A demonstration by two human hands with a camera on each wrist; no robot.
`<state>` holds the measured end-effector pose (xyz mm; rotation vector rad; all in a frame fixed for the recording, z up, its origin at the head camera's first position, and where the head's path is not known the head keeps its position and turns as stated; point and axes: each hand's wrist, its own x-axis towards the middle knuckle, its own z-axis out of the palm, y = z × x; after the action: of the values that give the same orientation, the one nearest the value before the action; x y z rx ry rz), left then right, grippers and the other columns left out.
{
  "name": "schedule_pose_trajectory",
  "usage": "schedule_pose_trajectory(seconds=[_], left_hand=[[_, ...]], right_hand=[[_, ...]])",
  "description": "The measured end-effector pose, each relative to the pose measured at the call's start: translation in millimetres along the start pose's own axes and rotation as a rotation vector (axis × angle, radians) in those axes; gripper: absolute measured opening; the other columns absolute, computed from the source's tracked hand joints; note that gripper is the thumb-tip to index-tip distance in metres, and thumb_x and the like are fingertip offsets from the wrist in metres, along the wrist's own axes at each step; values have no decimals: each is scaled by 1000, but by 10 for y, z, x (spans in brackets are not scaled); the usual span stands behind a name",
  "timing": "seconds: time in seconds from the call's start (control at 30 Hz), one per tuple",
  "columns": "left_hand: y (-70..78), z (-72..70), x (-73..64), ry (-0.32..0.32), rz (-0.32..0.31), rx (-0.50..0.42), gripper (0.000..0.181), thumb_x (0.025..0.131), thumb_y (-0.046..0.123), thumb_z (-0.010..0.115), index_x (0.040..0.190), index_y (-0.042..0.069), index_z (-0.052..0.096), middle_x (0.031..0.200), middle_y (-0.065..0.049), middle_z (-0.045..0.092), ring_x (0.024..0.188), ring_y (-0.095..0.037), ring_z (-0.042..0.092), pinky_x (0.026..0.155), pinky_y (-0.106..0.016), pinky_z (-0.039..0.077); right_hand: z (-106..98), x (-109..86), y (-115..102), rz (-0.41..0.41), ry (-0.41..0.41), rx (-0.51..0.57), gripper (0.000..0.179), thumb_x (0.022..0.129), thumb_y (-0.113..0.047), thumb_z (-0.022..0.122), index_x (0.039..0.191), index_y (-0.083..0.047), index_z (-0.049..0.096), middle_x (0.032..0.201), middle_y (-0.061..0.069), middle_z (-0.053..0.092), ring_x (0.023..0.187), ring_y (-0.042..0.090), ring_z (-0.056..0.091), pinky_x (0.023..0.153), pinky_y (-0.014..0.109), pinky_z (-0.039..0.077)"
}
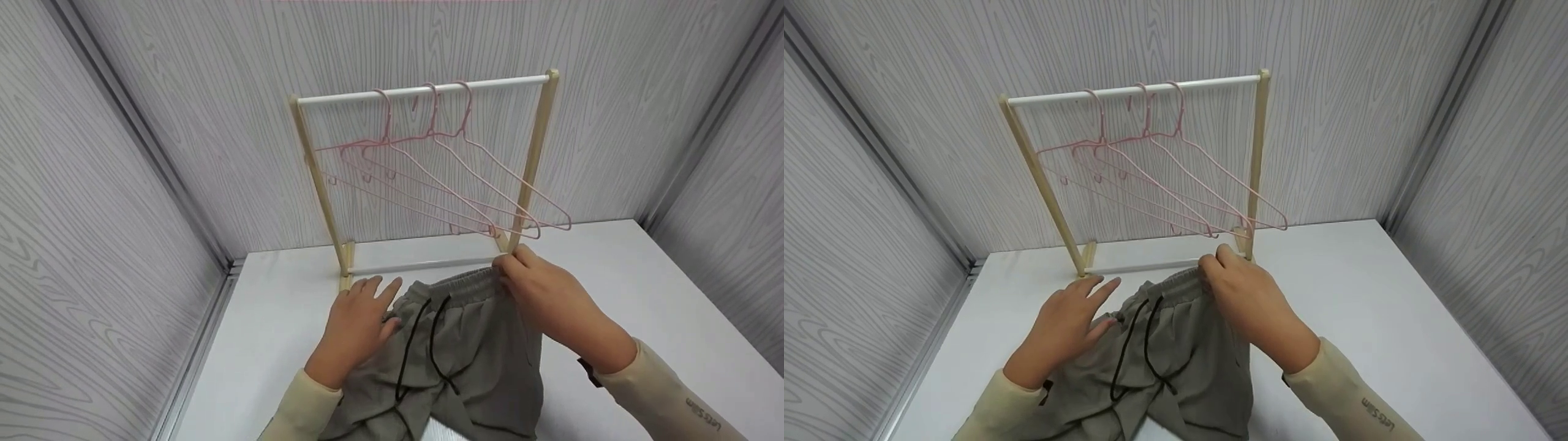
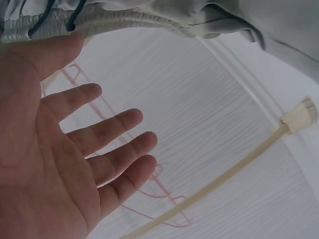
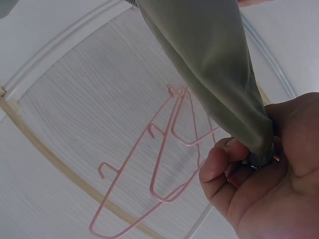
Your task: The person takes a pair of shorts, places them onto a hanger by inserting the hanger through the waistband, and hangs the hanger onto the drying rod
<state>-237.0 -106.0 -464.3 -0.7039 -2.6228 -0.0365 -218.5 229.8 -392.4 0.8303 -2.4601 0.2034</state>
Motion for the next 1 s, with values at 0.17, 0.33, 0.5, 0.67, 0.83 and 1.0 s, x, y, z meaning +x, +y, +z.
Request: schedule_pose_trajectory(seconds=[0.17,0.33,0.5,0.67,0.83,1.0], left_hand=[[62,-114,85,21,19,7,64,101,48,78,157,23,58,143,-15,68,129,-35,67,95,-54,60],[119,-204,152,46,49,0,57,105,46,73,155,23,61,143,-13,69,129,-33,68,97,-53,60],[187,-330,196,18,61,-69,54,110,48,63,157,23,59,147,-13,66,134,-33,65,102,-53,59],[251,-432,234,27,91,-110,55,112,48,58,160,21,55,148,-13,66,135,-32,65,104,-52,58],[323,-508,280,27,107,-156,55,114,47,52,164,23,50,150,-13,64,138,-32,63,109,-53,55],[367,-516,311,9,124,-160,57,116,50,46,166,24,46,153,-12,63,140,-32,62,111,-53,54]], right_hand=[[-45,56,-32,-30,39,1,23,99,0,77,118,-4,65,102,8,57,75,19,60,62,34,58],[-98,123,-82,-62,76,5,23,98,0,78,116,-4,65,100,8,54,73,17,55,61,32,55],[-124,165,-137,-85,100,4,22,99,-1,78,117,-5,66,102,8,56,76,17,59,63,32,57],[-127,172,-190,-89,100,-3,23,99,-2,78,119,-5,66,103,8,58,76,18,62,64,34,59],[-133,159,-240,-95,105,-6,28,97,-2,80,121,-5,67,101,7,57,73,16,61,62,33,58],[-140,150,-294,-112,121,-9,29,97,-2,81,122,-7,67,102,6,57,70,15,58,61,32,56]])
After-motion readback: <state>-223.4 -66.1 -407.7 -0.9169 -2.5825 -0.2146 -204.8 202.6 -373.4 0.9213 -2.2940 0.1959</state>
